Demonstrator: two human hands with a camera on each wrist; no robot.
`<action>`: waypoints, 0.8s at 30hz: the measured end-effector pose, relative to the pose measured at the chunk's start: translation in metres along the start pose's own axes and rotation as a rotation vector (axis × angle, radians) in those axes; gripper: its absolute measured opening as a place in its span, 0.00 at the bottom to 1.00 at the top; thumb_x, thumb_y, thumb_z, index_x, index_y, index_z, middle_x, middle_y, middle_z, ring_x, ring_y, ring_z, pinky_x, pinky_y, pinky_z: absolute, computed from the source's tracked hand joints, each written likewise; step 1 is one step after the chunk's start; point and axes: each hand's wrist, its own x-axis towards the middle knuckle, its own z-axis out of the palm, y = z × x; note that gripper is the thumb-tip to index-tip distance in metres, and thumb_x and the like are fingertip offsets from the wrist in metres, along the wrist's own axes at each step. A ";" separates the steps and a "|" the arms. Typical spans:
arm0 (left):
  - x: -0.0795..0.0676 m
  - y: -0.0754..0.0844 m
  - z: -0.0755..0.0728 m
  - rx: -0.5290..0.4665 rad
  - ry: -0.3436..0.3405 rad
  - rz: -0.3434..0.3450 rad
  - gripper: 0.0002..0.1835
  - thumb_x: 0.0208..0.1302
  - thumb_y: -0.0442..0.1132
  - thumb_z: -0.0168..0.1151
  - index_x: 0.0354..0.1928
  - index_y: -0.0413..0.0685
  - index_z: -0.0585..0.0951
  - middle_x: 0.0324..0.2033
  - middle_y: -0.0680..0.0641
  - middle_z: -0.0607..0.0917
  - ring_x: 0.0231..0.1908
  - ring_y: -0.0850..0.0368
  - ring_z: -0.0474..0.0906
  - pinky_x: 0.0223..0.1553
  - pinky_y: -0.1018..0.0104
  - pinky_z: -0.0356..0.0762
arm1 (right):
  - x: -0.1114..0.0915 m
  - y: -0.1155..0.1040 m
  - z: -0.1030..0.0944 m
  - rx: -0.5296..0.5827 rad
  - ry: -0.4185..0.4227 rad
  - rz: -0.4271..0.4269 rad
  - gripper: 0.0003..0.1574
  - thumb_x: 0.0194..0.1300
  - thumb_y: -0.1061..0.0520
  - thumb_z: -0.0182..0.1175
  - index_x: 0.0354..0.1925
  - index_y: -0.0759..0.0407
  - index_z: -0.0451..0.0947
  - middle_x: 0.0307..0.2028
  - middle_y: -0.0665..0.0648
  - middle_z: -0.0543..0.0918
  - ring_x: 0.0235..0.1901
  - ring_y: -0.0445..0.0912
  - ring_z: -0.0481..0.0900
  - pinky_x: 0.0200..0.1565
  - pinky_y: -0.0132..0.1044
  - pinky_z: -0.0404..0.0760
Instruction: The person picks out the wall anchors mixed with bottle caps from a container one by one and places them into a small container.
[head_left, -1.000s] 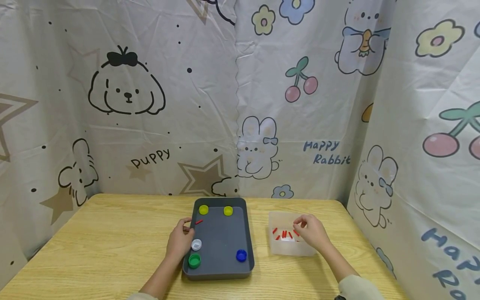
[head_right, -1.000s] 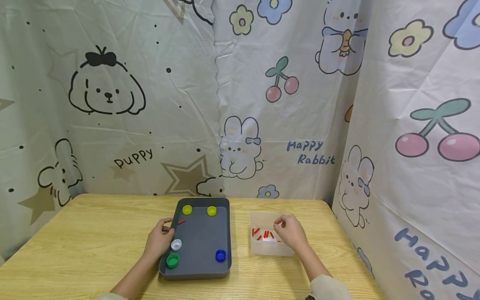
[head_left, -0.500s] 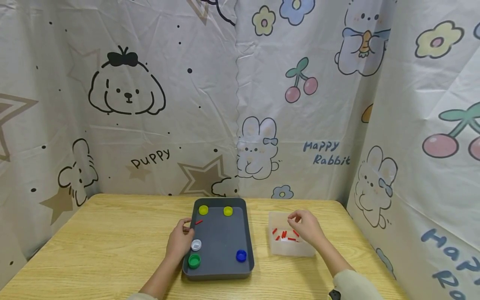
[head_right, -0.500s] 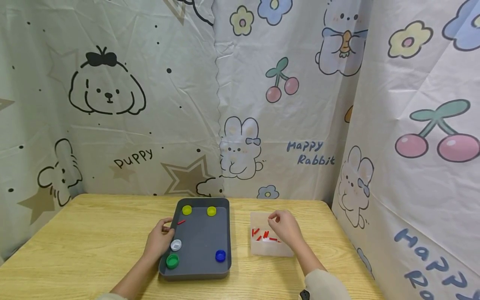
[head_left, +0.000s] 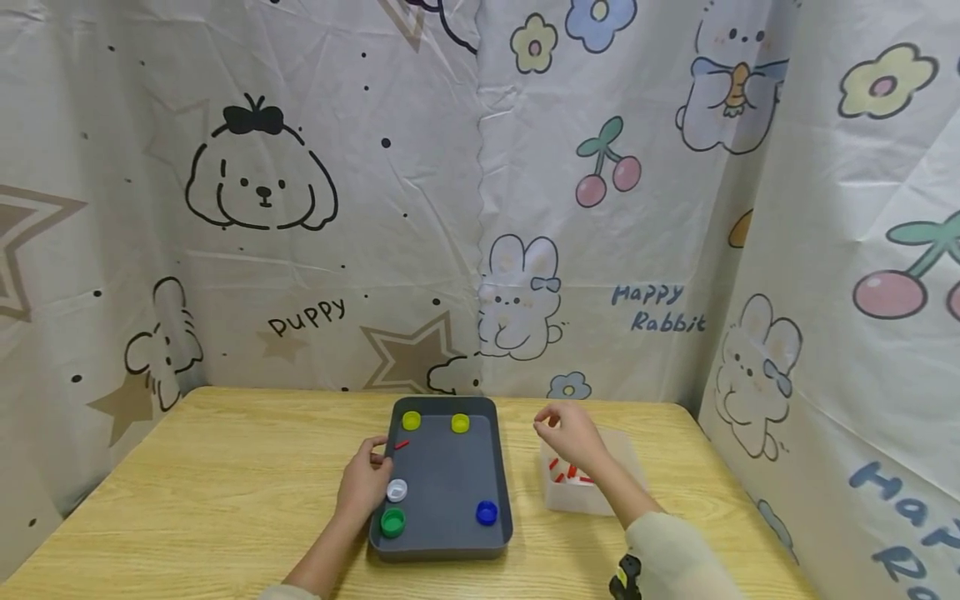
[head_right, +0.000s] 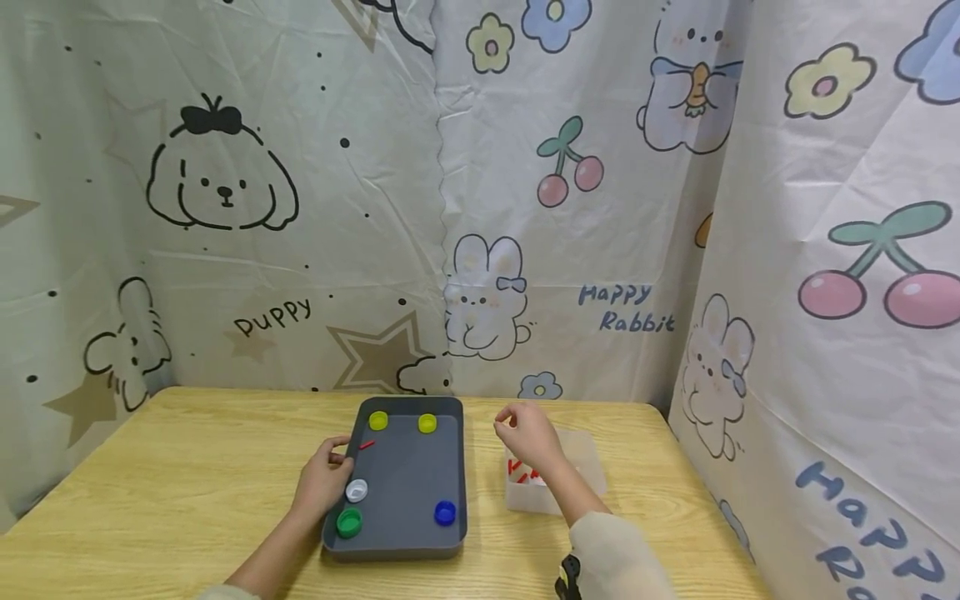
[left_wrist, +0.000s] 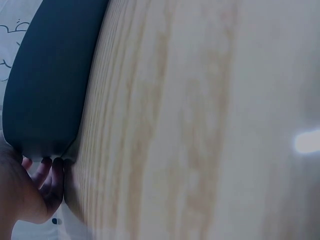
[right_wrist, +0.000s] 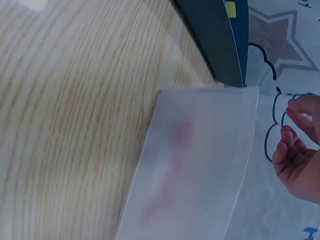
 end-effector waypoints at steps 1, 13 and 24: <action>0.000 0.000 0.000 -0.004 0.000 0.003 0.22 0.64 0.37 0.51 0.60 0.45 0.70 0.43 0.38 0.80 0.39 0.49 0.78 0.38 0.57 0.74 | 0.001 -0.003 0.002 -0.008 -0.002 -0.010 0.05 0.58 0.56 0.61 0.32 0.56 0.82 0.34 0.54 0.79 0.35 0.46 0.72 0.34 0.37 0.70; 0.000 0.000 0.001 0.003 0.012 0.009 0.21 0.63 0.37 0.51 0.59 0.45 0.71 0.42 0.39 0.81 0.39 0.49 0.78 0.38 0.56 0.73 | 0.013 -0.029 0.026 -0.042 -0.041 -0.103 0.04 0.57 0.56 0.61 0.30 0.55 0.82 0.30 0.54 0.78 0.32 0.45 0.73 0.34 0.38 0.70; 0.001 0.000 0.001 0.004 0.035 0.010 0.21 0.63 0.37 0.52 0.59 0.45 0.71 0.41 0.39 0.81 0.38 0.49 0.78 0.37 0.56 0.74 | 0.021 -0.050 0.054 -0.032 -0.123 -0.158 0.05 0.59 0.57 0.60 0.32 0.56 0.82 0.31 0.53 0.75 0.31 0.43 0.70 0.33 0.36 0.69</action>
